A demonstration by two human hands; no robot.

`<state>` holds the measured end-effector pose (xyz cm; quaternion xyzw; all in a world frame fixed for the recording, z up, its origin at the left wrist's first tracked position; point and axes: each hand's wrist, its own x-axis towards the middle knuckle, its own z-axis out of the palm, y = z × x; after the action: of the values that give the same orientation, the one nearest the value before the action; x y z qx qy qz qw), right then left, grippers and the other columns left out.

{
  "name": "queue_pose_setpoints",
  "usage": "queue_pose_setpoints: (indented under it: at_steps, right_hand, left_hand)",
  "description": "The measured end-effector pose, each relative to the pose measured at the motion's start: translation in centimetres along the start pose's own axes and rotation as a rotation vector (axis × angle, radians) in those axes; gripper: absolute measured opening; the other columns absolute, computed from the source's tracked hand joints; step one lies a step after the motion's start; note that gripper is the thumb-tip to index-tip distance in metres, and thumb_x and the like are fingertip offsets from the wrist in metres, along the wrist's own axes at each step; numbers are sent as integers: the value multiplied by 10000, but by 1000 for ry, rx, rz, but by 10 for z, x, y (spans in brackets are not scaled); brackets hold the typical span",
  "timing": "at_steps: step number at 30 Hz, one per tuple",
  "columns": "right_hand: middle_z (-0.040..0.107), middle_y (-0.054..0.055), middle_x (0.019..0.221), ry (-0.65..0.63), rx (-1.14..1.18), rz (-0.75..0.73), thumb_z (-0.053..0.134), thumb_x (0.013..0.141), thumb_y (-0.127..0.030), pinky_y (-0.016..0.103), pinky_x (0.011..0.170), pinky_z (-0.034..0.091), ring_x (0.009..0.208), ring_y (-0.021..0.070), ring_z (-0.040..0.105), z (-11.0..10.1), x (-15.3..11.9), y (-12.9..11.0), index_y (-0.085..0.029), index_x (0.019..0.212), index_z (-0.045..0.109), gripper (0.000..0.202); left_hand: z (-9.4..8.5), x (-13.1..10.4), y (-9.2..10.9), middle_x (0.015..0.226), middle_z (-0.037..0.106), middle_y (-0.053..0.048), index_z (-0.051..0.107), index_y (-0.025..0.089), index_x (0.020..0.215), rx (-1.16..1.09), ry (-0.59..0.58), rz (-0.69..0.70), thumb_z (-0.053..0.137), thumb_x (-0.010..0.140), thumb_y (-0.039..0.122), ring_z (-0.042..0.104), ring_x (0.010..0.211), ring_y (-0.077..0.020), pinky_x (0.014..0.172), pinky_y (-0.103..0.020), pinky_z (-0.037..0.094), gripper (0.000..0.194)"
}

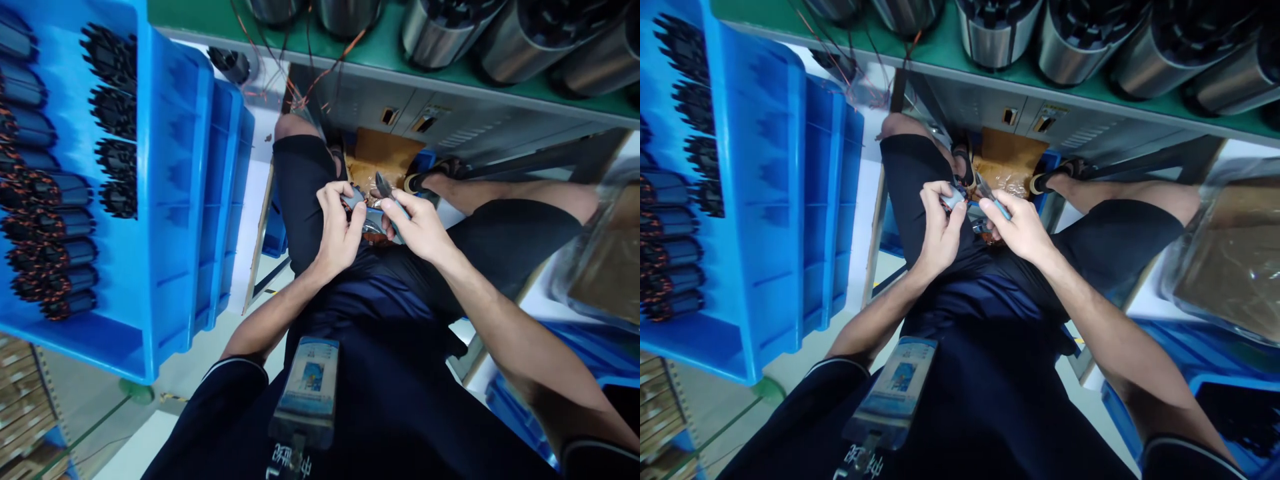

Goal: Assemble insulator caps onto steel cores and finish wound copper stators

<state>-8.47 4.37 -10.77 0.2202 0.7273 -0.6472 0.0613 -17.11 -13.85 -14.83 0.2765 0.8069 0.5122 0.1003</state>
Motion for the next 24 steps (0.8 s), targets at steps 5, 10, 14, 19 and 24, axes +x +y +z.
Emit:
queue_pose_setpoints:
  at_steps: [5,10,14,19,24]
  right_hand:
    - [656,-39,667,-127,194,-22,827,985,-876,288,574,529,548,151,612,0,-14,-33,-244,941,683,650]
    - [794,7,947,-153,198,-224,923,1029,-606,315,795,608,816,192,721,-23,-38,-48,-235,1082,839,384]
    - [732,-39,866,-207,61,-452,950,1033,-381,310,758,560,759,169,667,-40,-51,-58,-276,1032,834,156]
    - [697,-37,861,-204,-31,-543,937,1051,-299,289,700,530,724,141,624,-46,-62,-71,-260,1007,785,163]
    - [744,-30,932,-88,-34,-478,966,1031,-291,255,723,557,731,114,636,-37,-79,-78,-241,1213,843,225]
  left_hand:
    - [-29,6,35,1505,514,-138,534,313,1457,60,-12,403,640,1181,358,602,1476,-311,1208,-536,595,299]
    - [-56,6,63,1652,527,-153,461,395,1723,-172,-119,364,822,1052,685,525,1667,-424,1209,-615,649,815]
    - [-70,-3,88,1676,641,-147,540,376,1730,-687,-534,-191,524,1162,817,673,1581,-419,1142,-578,719,719]
    - [-72,-13,107,1709,645,-129,625,352,1693,-843,-547,-367,693,1144,662,658,1615,-401,1344,-568,607,634]
    - [-65,-13,106,1580,669,-133,612,329,1684,-719,-432,-197,667,1175,556,688,1501,-358,1334,-568,578,560]
